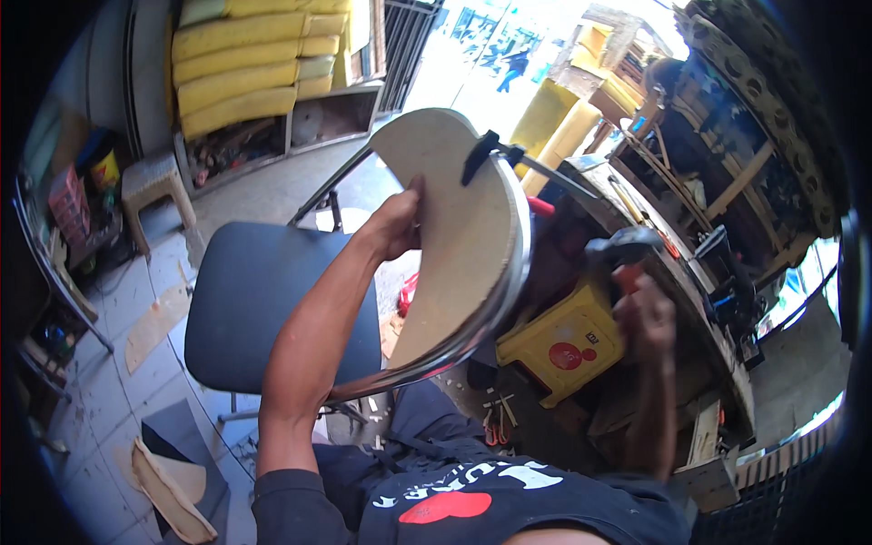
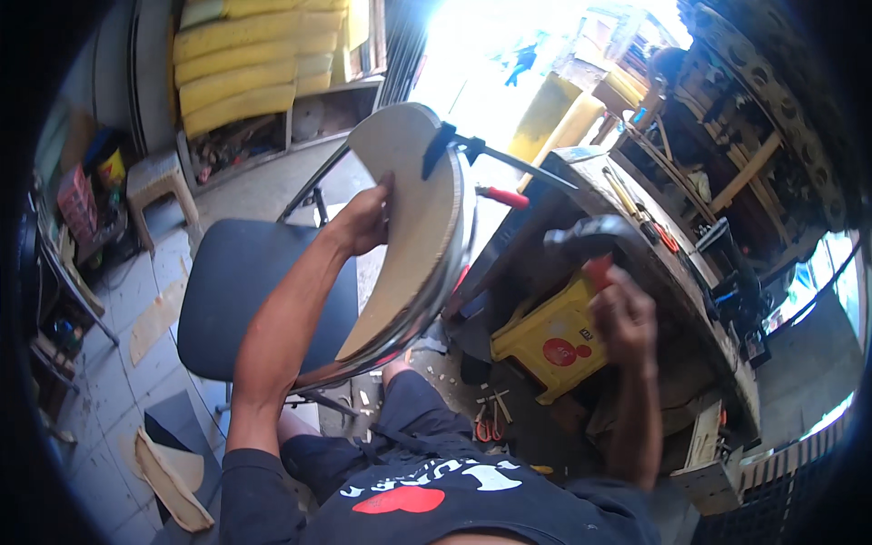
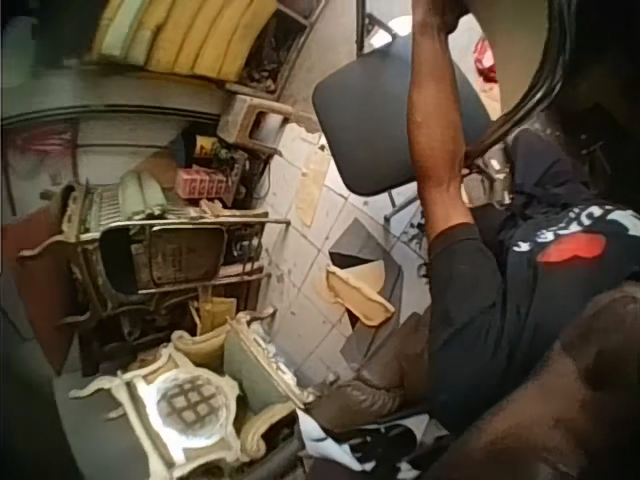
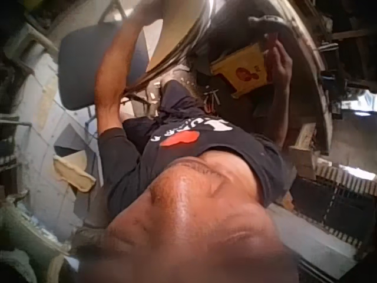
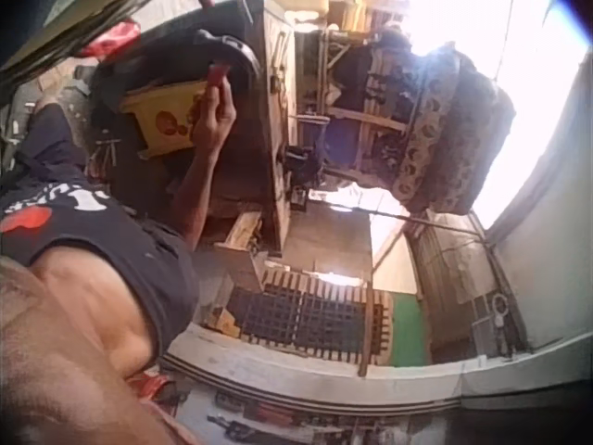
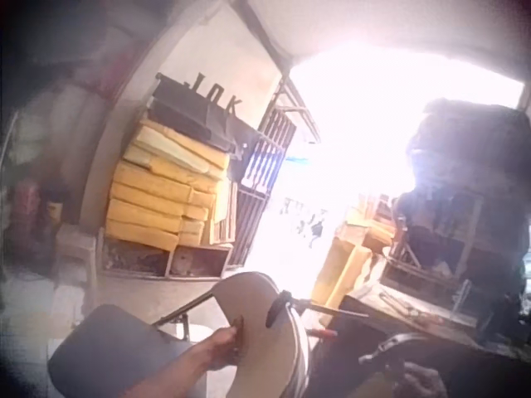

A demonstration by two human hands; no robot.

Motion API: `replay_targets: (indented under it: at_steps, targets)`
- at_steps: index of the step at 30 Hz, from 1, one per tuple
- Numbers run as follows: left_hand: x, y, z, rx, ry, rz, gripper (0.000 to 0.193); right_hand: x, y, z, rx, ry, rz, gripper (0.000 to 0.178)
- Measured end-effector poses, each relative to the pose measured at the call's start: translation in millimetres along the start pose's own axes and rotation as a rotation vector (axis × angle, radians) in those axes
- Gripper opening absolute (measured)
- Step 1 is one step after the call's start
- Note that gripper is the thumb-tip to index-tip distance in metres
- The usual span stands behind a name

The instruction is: The person hammers a metal frame of a folding chair, uses a screwdriver to tighten components, and cuts a piece of plywood using shears.

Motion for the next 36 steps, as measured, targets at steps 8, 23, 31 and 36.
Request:
replay_targets:
  at_steps: [8, 23, 31, 36]
  targets:
    - [-23.3, -98.1, -20.3, -0.443, 0.559, 0.093, 0.08, -406.4, -316.5, -9.2, -0.5, 0.055, 1.292, 0.037]
    - [-23.8, -219.2, 109.0, -0.985, 1.114, 0.405, 0.033, -545.6, -317.1, 29.1, -0.031, -0.076, 1.184, 0.05]
    - [-26.0, -220.6, 116.1, -0.973, 1.09, 0.35, 0.035, -579.5, -244.4, 50.1, 0.066, -0.421, 1.015, 0.045]
    - [-28.7, -219.3, 115.5, -0.968, 1.098, 0.365, 0.028, -539.6, -247.3, 93.8, 0.025, -0.551, 0.777, 0.043]
Point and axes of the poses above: each hand's wrist, its own y-axis towards the middle knuckle, its own z-axis out of the palm, x = y × z, the point moved 5 cm from there along y, towards the middle knuckle, and after that the axes turned 12 degrees about y, right-handed, at the moved point
